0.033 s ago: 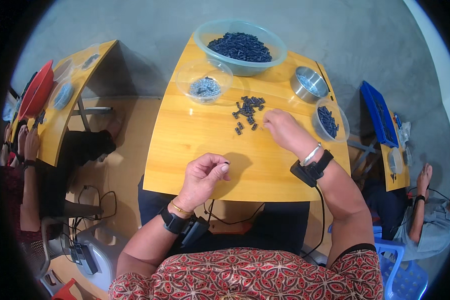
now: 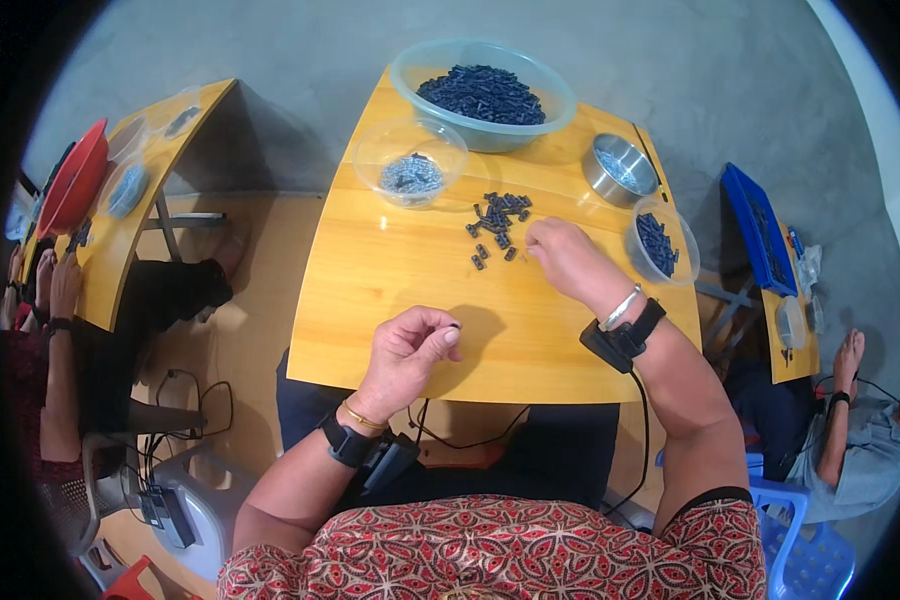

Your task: Assembling small black plastic components by hand and using a small cutter.

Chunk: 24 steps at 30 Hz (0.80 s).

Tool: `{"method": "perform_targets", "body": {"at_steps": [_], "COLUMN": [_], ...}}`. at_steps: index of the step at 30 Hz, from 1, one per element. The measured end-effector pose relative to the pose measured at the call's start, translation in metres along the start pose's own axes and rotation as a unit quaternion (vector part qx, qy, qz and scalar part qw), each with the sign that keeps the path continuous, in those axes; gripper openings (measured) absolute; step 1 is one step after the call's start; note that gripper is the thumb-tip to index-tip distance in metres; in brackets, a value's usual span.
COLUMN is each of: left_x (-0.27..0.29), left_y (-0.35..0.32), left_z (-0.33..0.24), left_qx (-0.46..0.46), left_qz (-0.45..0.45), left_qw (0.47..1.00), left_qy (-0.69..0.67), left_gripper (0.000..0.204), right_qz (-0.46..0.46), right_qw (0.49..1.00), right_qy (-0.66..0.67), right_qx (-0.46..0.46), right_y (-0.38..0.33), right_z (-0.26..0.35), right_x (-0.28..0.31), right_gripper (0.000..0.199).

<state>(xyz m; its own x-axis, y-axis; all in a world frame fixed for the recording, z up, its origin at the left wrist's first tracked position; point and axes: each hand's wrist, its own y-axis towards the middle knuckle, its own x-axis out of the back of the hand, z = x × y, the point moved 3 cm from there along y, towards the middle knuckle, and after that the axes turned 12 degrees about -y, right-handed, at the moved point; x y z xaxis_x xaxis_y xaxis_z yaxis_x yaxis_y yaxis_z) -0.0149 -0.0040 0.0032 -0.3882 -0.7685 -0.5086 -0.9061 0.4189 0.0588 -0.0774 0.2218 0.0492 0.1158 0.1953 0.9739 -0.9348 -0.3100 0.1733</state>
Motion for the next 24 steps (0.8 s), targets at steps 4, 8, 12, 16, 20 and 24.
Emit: {"method": "perform_targets", "body": {"at_steps": [4,8,12,16,20,24], "left_x": [0.000,0.000,0.001,0.001,0.001,0.002], "left_y": [0.001,0.000,0.000,0.000,0.000,-0.001], "left_z": [0.001,0.001,0.001,0.001,0.001,0.002], "left_qx": [0.002,0.005,0.001,-0.002,-0.003,-0.015], "left_qz": [0.003,0.006,0.004,0.007,0.007,0.005], "left_qw": [1.000,1.000,1.000,1.000,1.000,1.000], "left_qy": [-0.007,-0.023,-0.026,-0.012,0.007,0.003], "left_gripper": [0.011,0.010,0.009,0.009,0.011,0.012], "right_qz": [0.008,0.032,0.068,0.055,0.031,-0.011], "right_qw": [1.000,0.999,0.996,0.997,0.999,0.997], "right_qy": [0.000,0.006,-0.008,-0.019,-0.015,0.074], "right_qx": [0.012,-0.036,-0.051,-0.046,-0.013,0.016], "right_y": [0.004,-0.001,-0.008,-0.010,-0.014,-0.023], "right_z": [0.001,0.011,0.018,0.024,0.025,0.033], "right_x": [-0.006,-0.002,-0.008,-0.013,-0.017,-0.004], "right_gripper": [0.006,0.007,0.009,0.010,0.008,0.005]}}
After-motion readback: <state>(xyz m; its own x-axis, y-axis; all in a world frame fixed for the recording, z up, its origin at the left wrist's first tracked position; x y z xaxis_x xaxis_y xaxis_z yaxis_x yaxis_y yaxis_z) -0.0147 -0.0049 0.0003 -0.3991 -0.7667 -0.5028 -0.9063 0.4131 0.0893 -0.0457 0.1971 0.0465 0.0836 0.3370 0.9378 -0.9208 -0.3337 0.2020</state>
